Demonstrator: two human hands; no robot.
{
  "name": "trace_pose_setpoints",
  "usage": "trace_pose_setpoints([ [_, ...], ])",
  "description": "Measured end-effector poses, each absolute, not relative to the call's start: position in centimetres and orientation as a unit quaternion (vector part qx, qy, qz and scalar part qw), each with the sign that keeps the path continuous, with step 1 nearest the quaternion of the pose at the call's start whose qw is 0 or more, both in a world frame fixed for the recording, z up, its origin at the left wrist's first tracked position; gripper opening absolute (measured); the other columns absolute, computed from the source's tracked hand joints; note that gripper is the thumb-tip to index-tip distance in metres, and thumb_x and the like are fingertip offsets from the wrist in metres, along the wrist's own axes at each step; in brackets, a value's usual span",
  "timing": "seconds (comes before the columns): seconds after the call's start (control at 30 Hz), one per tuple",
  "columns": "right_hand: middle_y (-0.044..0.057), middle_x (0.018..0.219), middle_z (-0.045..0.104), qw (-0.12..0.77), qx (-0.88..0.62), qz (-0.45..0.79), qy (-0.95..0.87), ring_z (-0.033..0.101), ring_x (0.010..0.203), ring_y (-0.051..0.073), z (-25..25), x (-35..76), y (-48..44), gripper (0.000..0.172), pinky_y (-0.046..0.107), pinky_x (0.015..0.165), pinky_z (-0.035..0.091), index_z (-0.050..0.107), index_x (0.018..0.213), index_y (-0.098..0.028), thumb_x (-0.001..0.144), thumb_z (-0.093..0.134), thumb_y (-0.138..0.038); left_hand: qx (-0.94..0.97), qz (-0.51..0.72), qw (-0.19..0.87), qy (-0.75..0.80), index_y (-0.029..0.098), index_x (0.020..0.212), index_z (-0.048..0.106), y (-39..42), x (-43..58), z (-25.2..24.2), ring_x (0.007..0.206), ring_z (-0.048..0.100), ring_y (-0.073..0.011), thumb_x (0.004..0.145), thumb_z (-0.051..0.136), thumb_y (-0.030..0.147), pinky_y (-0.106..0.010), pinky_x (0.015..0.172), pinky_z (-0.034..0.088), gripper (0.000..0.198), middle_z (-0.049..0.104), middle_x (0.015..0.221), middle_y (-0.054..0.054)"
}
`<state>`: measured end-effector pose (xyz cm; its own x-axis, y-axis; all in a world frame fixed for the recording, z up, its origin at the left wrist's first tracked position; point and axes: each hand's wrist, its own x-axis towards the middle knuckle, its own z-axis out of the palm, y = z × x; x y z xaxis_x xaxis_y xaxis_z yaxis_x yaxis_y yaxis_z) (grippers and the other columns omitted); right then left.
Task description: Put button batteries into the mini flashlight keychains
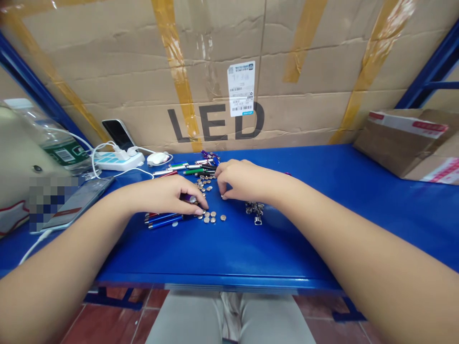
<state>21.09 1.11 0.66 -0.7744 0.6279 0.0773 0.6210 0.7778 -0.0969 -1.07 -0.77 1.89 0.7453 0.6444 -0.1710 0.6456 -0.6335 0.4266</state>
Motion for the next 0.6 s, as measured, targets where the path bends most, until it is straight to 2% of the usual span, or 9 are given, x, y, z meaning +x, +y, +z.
trace_pose_setpoints([
  [0.13,0.005,0.118,0.065,0.066,-0.314,0.035,-0.946,0.061,0.11,0.024,1.0,21.3,0.9,0.011,0.036,0.094,0.048,0.076,0.076,-0.024,0.078,0.066,-0.019,0.908,-0.011,0.228,0.353,0.027,0.101,0.075,-0.8,-1.0,1.8,0.079,0.063,-0.0115,0.085,0.062,0.034,-0.021,0.071,0.042,0.022,0.073,0.095,0.003],
  [0.27,0.007,0.112,0.067,0.133,-0.343,-0.012,-0.93,0.063,0.101,0.022,0.5,21.7,1.9,0.018,0.037,0.092,0.05,0.076,0.088,-0.022,0.083,0.059,-0.016,0.908,-0.018,0.226,0.352,0.027,0.102,0.075,-0.7,-0.9,1.8,0.08,0.062,-0.0114,0.086,0.061,0.035,-0.021,0.071,0.041,0.022,0.072,0.094,0.003],
  [0.4,0.01,0.123,0.064,0.165,-0.351,-0.051,-0.92,0.06,0.111,0.026,-0.9,21.7,3.4,0.024,0.041,0.096,0.047,0.075,0.1,-0.022,0.087,0.055,-0.015,0.907,-0.013,0.225,0.357,0.027,0.099,0.075,-0.7,-0.8,1.8,0.079,0.061,-0.011,0.087,0.062,0.033,-0.021,0.072,0.041,0.019,0.072,0.094,0.004],
  [0.6,0.01,0.133,0.059,0.114,-0.373,-0.055,-0.919,0.054,0.121,0.03,-2.1,21.2,4.1,0.025,0.047,0.099,0.044,0.076,0.102,-0.025,0.089,0.056,-0.019,0.908,-0.006,0.228,0.353,0.026,0.098,0.075,-0.6,-0.9,1.6,0.079,0.061,-0.0107,0.086,0.063,0.031,-0.02,0.072,0.041,0.018,0.072,0.092,0.004],
])
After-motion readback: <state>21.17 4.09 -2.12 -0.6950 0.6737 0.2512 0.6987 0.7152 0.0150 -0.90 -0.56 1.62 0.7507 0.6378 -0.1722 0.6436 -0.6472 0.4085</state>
